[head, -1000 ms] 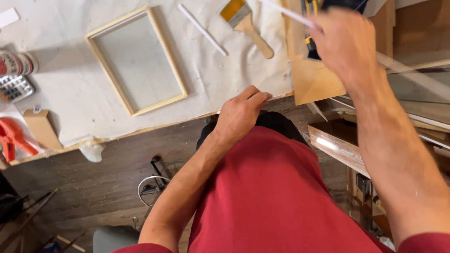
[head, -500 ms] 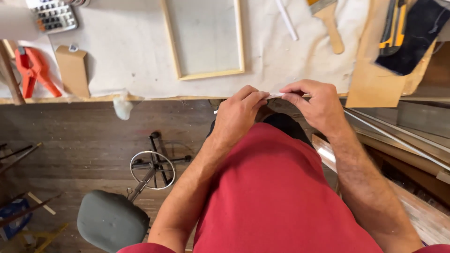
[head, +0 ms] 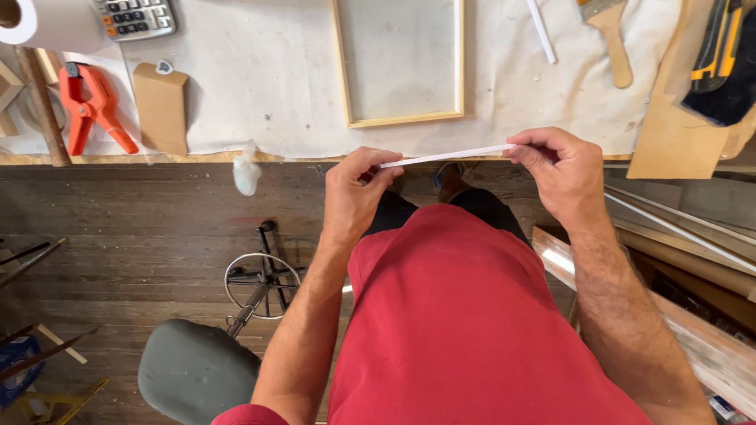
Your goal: Assembling a small wooden frame by cutting trim pieces to size with a utility knife, applying glue or finish with a brush, and fitting components together.
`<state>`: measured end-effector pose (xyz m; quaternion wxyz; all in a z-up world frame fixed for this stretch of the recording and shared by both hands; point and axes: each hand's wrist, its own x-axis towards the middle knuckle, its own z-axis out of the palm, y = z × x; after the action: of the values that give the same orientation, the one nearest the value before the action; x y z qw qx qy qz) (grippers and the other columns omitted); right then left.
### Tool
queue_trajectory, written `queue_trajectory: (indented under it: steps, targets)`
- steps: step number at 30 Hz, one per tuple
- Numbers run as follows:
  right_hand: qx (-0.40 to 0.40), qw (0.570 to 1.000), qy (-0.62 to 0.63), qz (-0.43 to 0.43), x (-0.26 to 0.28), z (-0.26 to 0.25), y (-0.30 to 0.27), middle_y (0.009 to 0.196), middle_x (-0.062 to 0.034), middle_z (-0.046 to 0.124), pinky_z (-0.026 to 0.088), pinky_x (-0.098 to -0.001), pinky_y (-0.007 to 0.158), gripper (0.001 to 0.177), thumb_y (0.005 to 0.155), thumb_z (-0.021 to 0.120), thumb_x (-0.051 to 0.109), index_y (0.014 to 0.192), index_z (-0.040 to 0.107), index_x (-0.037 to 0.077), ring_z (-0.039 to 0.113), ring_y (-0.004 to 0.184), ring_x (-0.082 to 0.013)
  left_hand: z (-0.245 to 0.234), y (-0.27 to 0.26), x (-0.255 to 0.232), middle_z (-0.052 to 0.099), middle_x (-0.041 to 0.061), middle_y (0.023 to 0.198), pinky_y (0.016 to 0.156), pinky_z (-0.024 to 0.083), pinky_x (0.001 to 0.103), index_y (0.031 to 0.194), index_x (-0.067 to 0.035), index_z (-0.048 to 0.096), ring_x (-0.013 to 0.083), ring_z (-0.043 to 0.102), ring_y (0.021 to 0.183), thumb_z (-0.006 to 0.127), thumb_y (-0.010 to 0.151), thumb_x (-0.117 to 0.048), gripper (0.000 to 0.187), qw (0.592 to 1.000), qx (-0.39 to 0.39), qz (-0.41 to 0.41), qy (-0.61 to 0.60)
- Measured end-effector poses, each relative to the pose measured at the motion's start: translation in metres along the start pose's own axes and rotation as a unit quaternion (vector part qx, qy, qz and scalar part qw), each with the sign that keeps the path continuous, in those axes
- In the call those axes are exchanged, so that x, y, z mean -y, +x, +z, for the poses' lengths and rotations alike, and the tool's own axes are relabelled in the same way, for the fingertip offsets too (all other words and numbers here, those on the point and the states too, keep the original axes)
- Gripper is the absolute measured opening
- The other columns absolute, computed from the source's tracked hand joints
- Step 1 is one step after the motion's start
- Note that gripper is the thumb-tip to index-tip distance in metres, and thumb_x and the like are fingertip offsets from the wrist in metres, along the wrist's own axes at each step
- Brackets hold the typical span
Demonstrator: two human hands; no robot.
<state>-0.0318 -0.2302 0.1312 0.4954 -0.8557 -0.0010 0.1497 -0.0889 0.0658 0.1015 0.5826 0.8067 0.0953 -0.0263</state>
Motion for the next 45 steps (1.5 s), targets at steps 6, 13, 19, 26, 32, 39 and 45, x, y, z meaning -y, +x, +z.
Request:
queue_trajectory:
  steps: [6,13,19,26,32,39,45]
  targets:
    - [-0.006,0.986,0.168,0.009,-0.001,0.028,-0.003,0.102,-0.0145,0.074,0.061,-0.028,0.086,0.025,0.1,0.077,0.009,0.122,0.069,0.001,0.07,0.09,-0.0125,-0.004,-0.003,0.015,0.076,0.001,0.088,0.066,0.059,0.023,0.102,-0.014,0.083,0.0083,0.07,0.07,0.084,0.085,-0.006,0.019,0.988,-0.032,-0.035,-0.15]
    - [-0.02,0.941,0.326,0.085,0.008,0.062,-0.001,0.106,-0.0178,0.073,0.066,-0.0268,0.082,0.033,0.1,0.072,0.011,0.128,0.056,0.003,0.074,0.09,-0.0171,-0.018,-0.003,0.024,0.075,0.003,0.085,0.064,0.058,0.023,0.103,-0.012,0.083,0.0081,0.07,0.068,0.085,0.085,-0.006,0.019,0.981,-0.037,-0.054,-0.185]
    - [-0.056,0.957,0.275,0.072,0.013,0.076,-0.004,0.098,-0.0193,0.073,0.066,-0.0281,0.078,0.016,0.1,0.074,0.001,0.11,0.061,-0.001,0.075,0.082,-0.0171,-0.032,-0.009,0.035,0.07,0.003,0.071,0.061,0.057,0.022,0.104,-0.011,0.082,0.0058,0.064,0.064,0.086,0.085,-0.007,0.02,0.972,-0.038,-0.09,-0.212]
    - [-0.036,0.971,0.234,0.038,0.04,0.094,-0.012,0.103,-0.0216,0.073,0.065,-0.0277,0.081,0.018,0.097,0.076,-0.004,0.108,0.062,-0.003,0.073,0.083,-0.0157,-0.056,-0.017,0.048,0.07,0.007,0.066,0.057,0.055,0.021,0.106,-0.01,0.081,0.0072,0.061,0.06,0.086,0.084,-0.006,0.022,0.962,-0.049,-0.12,-0.241]
    - [-0.023,0.978,0.206,0.013,0.049,0.116,-0.014,0.104,-0.0228,0.073,0.064,-0.0277,0.079,0.018,0.098,0.076,-0.005,0.11,0.062,-0.004,0.072,0.08,-0.0157,-0.081,-0.027,0.061,0.07,0.009,0.071,0.06,0.057,0.022,0.106,-0.005,0.08,0.0105,0.069,0.065,0.087,0.083,-0.004,0.025,0.956,-0.071,-0.123,-0.257]
    - [-0.028,0.976,0.218,0.014,0.055,0.139,-0.017,0.102,-0.0211,0.073,0.063,-0.0268,0.08,0.018,0.097,0.075,-0.005,0.109,0.062,-0.004,0.071,0.081,-0.0158,-0.107,-0.032,0.067,0.074,0.012,0.078,0.058,0.057,0.023,0.107,-0.005,0.08,0.0127,0.07,0.065,0.086,0.084,-0.003,0.024,0.959,-0.072,-0.112,-0.25]
    - [-0.033,0.974,0.223,0.017,0.058,0.142,-0.018,0.101,-0.0204,0.073,0.063,-0.0265,0.08,0.017,0.097,0.075,-0.005,0.109,0.062,-0.004,0.071,0.082,-0.0151,-0.116,-0.029,0.064,0.074,0.014,0.082,0.058,0.058,0.024,0.108,-0.002,0.079,0.0144,0.072,0.067,0.084,0.086,-0.001,0.023,0.956,-0.065,-0.11,-0.266]
